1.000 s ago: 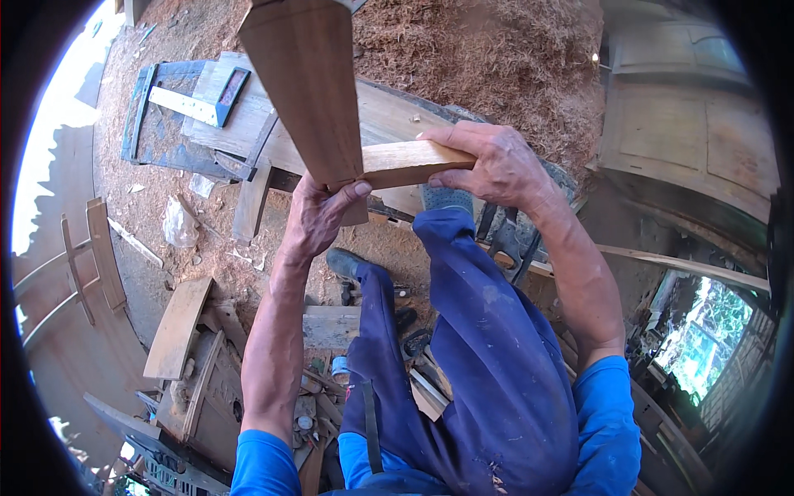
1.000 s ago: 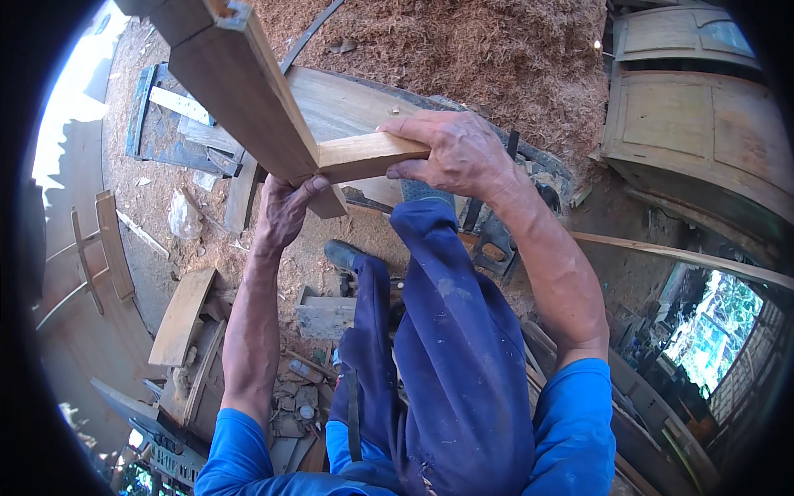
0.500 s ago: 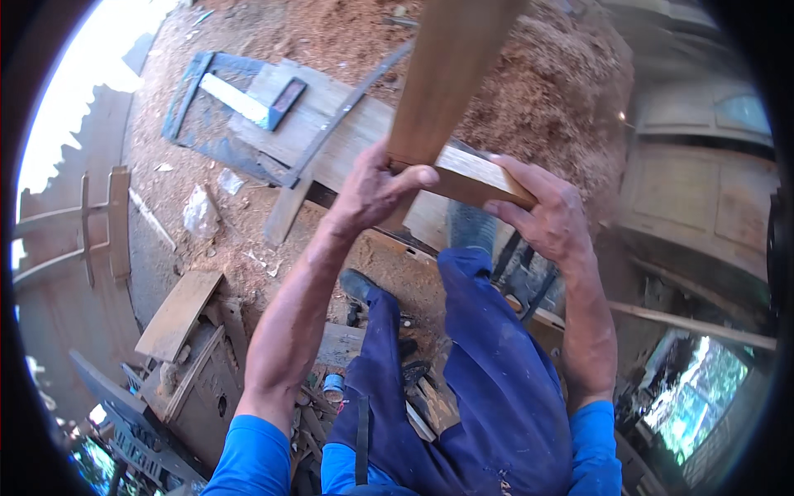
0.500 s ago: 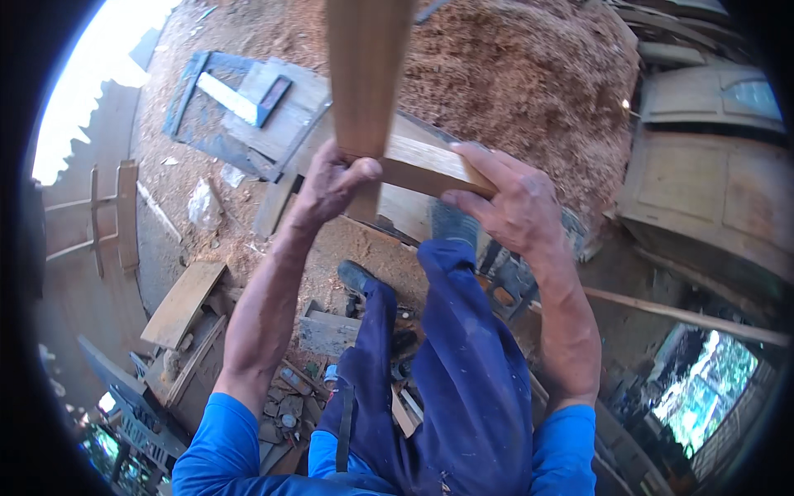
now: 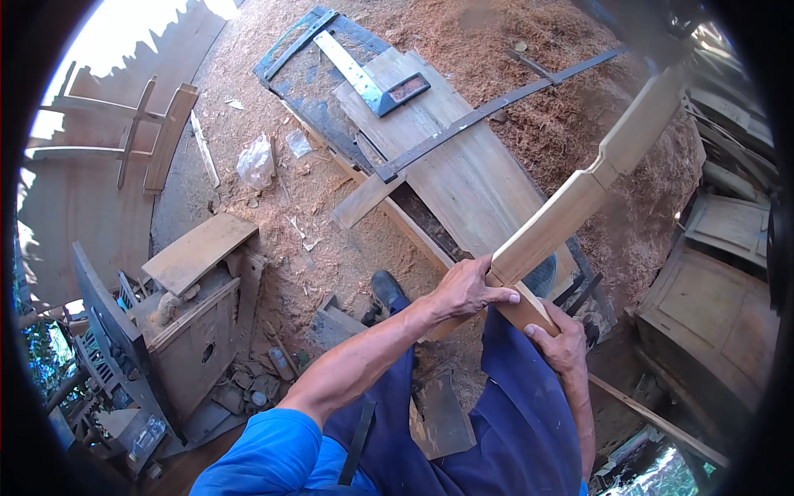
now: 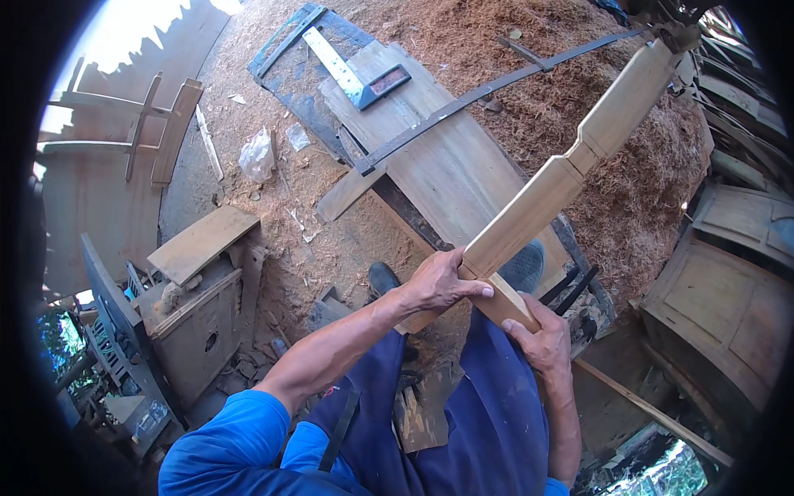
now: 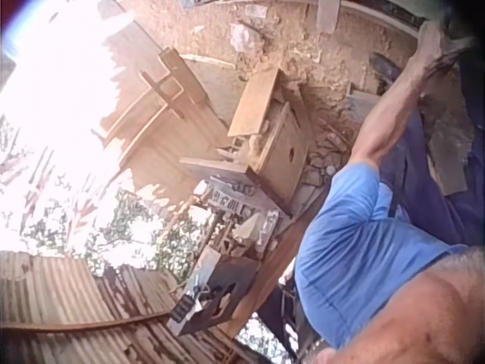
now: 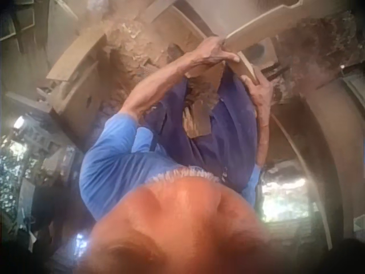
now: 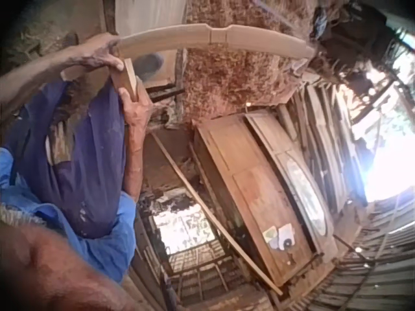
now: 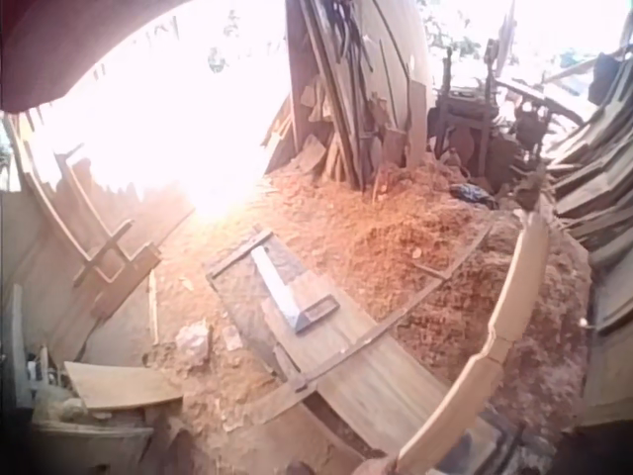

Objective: The person assembles a wooden frame by joining wooden pieces together, using a hammer and a saw to fit and secure the joints.

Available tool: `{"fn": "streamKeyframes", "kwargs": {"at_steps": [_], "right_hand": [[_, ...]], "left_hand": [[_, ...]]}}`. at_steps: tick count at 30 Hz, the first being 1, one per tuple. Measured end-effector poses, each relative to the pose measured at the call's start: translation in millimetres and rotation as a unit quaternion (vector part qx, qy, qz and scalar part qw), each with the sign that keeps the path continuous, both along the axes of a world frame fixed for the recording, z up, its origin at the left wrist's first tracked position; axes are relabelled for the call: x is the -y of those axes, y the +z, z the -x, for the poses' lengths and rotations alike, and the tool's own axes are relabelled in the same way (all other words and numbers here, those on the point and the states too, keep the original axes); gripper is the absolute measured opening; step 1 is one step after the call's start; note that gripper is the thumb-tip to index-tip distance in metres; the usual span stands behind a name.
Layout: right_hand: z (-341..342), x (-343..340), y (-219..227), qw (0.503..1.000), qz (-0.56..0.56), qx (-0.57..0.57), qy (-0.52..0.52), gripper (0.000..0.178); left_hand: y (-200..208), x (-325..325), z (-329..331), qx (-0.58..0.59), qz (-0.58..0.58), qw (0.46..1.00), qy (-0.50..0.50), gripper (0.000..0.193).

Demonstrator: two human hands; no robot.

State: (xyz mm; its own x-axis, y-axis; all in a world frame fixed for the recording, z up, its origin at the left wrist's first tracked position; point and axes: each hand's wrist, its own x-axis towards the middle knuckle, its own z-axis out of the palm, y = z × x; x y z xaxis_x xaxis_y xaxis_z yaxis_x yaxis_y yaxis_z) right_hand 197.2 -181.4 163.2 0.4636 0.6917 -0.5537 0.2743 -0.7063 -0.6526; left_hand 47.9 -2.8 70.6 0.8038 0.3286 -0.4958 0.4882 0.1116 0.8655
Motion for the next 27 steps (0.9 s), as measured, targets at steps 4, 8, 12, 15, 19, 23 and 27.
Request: {"fn": "streamKeyframes", "kwargs": {"at_steps": [4, 8, 12, 15, 19, 23, 27], "right_hand": [[10, 9, -5, 0.997, 0.040, -0.066, -0.018, 0.047], [10, 10, -7, 0.997, 0.032, -0.068, -0.022, 0.045], [5, 0, -13, 0.998, 0.014, -0.055, -0.006, 0.046], [-5, -11, -7, 0.998, 0.038, -0.058, 0.004, 0.049], [-2, -14, -8, 0.997, 0.059, -0.051, 0.011, 0.047], [-9, 15, -11, 0.992, 0.118, -0.024, 0.031, 0.047], [-15, 46, -30, 0.991, 0.036, -0.097, -0.087, 0.055]], "left_hand": [[-20, 17, 9, -0.030, -0.014, 0.999, -0.021, 0.084], [-26, 20, 8, -0.027, -0.005, 0.999, -0.020, 0.085], [-26, 6, 6, -0.024, -0.033, 0.999, 0.003, 0.085], [-21, -7, -4, -0.047, -0.010, 0.999, 0.021, 0.082], [-26, -19, 5, -0.094, -0.019, 0.995, 0.038, 0.081], [-33, -41, 18, -0.191, -0.008, 0.981, 0.030, 0.076], [-21, -50, 28, -0.131, 0.085, 0.986, 0.058, 0.069]]}}
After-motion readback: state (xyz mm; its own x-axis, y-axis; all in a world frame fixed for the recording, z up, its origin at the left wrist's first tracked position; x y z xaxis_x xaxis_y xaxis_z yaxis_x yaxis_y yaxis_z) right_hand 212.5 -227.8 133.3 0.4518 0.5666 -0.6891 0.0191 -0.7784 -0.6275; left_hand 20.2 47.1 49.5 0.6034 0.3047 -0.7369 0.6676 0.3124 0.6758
